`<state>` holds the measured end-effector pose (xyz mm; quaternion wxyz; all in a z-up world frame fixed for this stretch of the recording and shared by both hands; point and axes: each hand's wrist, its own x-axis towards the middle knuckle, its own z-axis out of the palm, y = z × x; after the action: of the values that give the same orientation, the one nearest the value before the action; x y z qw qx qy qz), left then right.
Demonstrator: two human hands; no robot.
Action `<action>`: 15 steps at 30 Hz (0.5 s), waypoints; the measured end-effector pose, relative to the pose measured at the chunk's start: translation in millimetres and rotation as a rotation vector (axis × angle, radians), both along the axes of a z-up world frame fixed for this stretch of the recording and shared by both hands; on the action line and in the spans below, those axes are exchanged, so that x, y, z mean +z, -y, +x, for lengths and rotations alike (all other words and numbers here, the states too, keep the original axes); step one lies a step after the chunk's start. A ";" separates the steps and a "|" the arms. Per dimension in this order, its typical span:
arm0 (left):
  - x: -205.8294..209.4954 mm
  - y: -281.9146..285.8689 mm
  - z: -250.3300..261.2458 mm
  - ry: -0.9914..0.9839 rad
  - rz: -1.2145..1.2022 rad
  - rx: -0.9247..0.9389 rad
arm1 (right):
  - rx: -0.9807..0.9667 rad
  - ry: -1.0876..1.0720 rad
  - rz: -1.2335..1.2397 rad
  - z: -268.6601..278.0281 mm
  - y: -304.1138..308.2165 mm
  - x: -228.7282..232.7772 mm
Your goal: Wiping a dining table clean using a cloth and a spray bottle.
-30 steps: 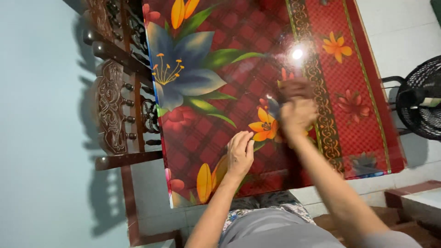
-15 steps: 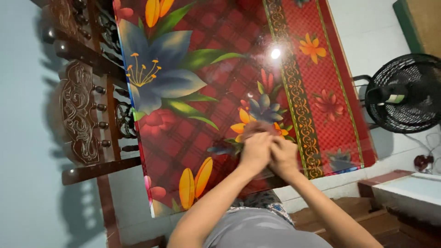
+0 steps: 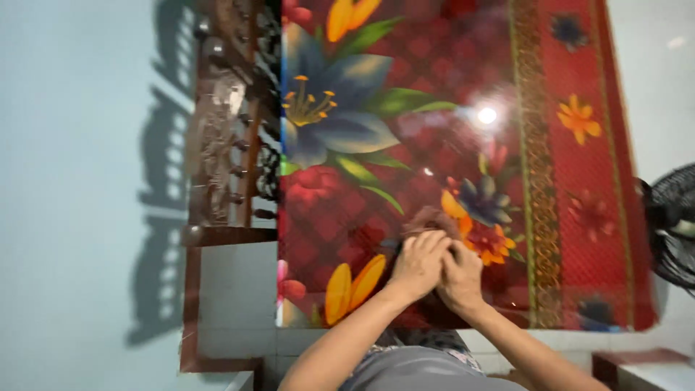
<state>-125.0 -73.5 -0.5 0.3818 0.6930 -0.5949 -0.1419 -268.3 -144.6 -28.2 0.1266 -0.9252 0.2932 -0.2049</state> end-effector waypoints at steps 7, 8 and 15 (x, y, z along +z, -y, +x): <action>-35.4 -48.1 160.0 0.188 -0.004 0.471 | 0.475 -0.005 -0.053 215.4 1.4 27.5; -34.4 -50.2 183.4 0.144 0.043 0.534 | 0.495 -0.022 -0.074 242.0 -1.7 28.5; -25.5 -91.5 249.5 0.033 -0.004 0.659 | 0.521 -0.045 -0.070 305.0 -40.5 46.8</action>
<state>124.6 17.9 -25.9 0.3987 0.8497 -0.3450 0.0017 36.7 -104.1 18.7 0.1363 -0.9777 0.0406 -0.1546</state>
